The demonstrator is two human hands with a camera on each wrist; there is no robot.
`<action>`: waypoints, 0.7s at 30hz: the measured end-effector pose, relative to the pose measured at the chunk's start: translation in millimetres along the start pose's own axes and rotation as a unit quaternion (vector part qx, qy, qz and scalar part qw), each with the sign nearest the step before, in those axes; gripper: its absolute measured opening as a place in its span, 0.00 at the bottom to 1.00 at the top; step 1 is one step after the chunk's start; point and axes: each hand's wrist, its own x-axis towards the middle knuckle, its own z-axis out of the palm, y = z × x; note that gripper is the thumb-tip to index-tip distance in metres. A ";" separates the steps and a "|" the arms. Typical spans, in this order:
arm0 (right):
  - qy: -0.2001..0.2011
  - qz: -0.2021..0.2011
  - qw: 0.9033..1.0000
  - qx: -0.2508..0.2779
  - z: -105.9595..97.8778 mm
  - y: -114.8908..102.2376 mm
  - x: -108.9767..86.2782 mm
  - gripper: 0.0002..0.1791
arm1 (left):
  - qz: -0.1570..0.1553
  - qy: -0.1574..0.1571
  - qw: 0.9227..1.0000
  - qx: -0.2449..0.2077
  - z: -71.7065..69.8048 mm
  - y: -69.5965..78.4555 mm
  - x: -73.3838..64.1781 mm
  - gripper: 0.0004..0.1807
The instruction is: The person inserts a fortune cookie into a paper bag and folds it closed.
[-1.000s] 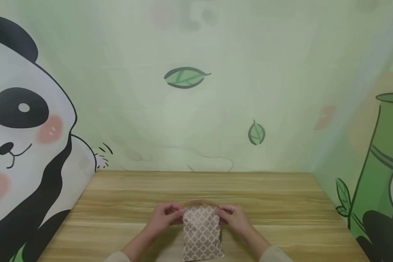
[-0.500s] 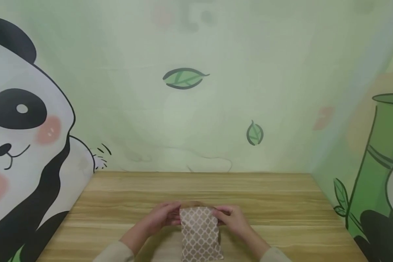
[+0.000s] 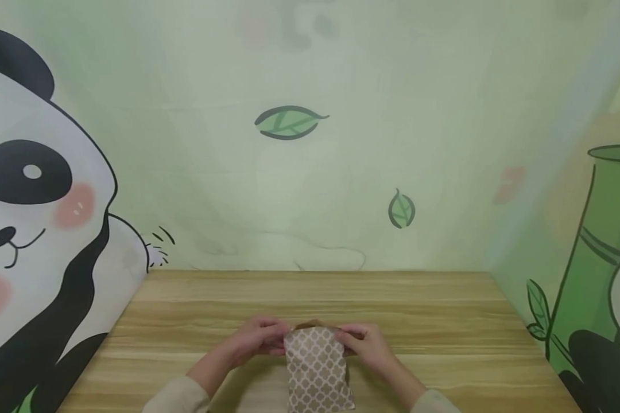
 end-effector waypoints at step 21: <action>-0.002 0.058 0.998 0.018 -2.7 8.2 -0.8 0.18 | -0.014 0.004 0.999 0.035 -0.6 2.3 -1.4 0.12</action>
